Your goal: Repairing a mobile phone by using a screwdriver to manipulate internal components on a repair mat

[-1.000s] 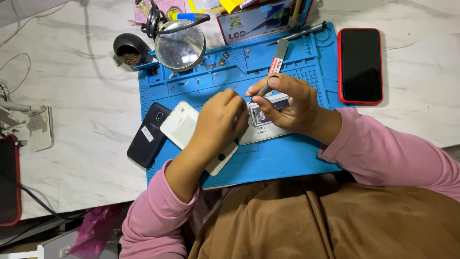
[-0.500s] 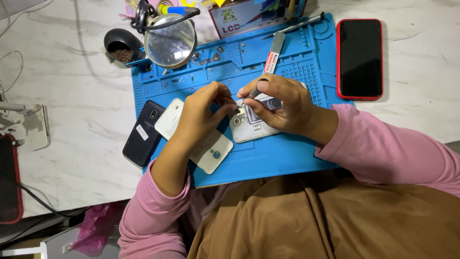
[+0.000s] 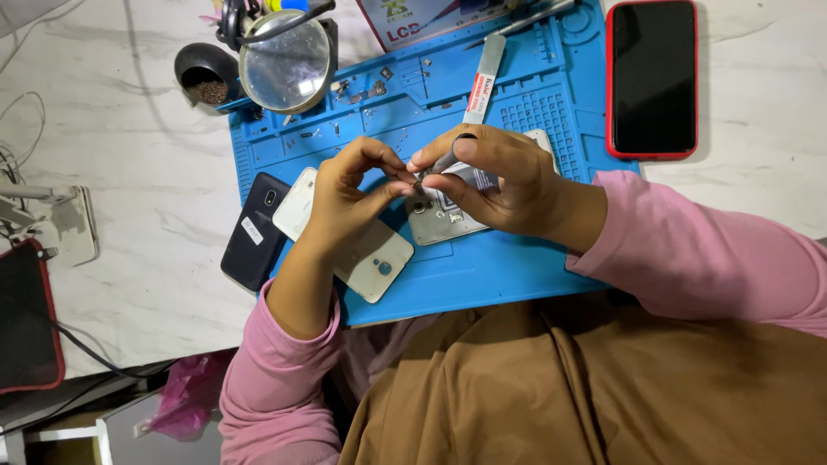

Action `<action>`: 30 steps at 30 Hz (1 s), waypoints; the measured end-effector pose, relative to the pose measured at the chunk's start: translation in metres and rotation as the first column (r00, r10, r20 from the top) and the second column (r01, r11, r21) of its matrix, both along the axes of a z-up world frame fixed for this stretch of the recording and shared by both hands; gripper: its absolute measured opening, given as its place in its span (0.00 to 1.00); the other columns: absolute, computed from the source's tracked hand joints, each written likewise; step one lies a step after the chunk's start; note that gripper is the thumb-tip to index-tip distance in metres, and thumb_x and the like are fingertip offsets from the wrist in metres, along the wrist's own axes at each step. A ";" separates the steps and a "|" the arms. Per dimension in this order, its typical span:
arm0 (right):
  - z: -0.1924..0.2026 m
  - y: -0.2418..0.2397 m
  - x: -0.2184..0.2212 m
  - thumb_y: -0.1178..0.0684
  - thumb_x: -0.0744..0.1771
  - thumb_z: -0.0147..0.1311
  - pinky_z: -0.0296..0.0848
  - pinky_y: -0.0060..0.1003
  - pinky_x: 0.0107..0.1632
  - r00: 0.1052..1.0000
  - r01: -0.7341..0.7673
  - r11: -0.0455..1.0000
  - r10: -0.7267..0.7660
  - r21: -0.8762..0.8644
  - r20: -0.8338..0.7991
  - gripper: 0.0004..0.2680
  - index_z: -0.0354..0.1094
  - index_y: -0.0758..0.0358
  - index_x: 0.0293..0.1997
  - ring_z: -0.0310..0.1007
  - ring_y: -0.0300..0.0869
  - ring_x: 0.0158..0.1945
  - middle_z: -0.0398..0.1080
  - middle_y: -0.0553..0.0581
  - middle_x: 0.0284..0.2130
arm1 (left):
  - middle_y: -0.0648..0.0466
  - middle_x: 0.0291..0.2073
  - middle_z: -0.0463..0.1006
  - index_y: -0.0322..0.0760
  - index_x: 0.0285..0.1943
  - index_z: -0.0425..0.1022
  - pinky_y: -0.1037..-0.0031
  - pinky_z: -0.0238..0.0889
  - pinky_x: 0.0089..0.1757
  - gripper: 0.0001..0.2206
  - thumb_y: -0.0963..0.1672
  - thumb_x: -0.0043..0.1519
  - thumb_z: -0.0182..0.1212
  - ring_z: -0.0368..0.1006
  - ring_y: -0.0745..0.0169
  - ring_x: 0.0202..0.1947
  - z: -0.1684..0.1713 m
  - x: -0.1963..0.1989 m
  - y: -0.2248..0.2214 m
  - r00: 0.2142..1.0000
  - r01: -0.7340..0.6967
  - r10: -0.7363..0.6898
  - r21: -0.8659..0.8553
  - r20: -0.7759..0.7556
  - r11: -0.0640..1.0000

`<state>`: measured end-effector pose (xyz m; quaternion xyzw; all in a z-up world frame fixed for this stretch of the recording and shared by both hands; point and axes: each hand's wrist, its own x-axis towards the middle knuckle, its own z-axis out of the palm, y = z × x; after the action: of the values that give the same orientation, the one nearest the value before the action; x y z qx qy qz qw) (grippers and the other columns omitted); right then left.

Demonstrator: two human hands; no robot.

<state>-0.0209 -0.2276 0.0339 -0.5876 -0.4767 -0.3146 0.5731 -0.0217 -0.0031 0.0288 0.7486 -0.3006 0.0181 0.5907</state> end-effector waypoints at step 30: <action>0.007 -0.006 -0.012 0.68 0.68 0.57 0.82 0.51 0.38 0.993 -0.116 0.992 0.117 0.048 -0.004 0.25 0.50 0.56 0.71 0.79 0.62 0.38 0.75 0.72 0.41 | 0.50 0.30 0.83 0.31 0.44 0.71 0.69 0.72 0.45 0.13 0.38 0.56 0.73 0.80 0.60 0.32 0.005 -0.007 -0.005 0.997 0.060 -0.054 -0.141 0.048 0.988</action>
<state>-0.0325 -0.2339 0.0409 -0.5459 -0.5008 -0.2900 0.6059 -0.0285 -0.0077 0.0339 0.6951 -0.3327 0.0390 0.6362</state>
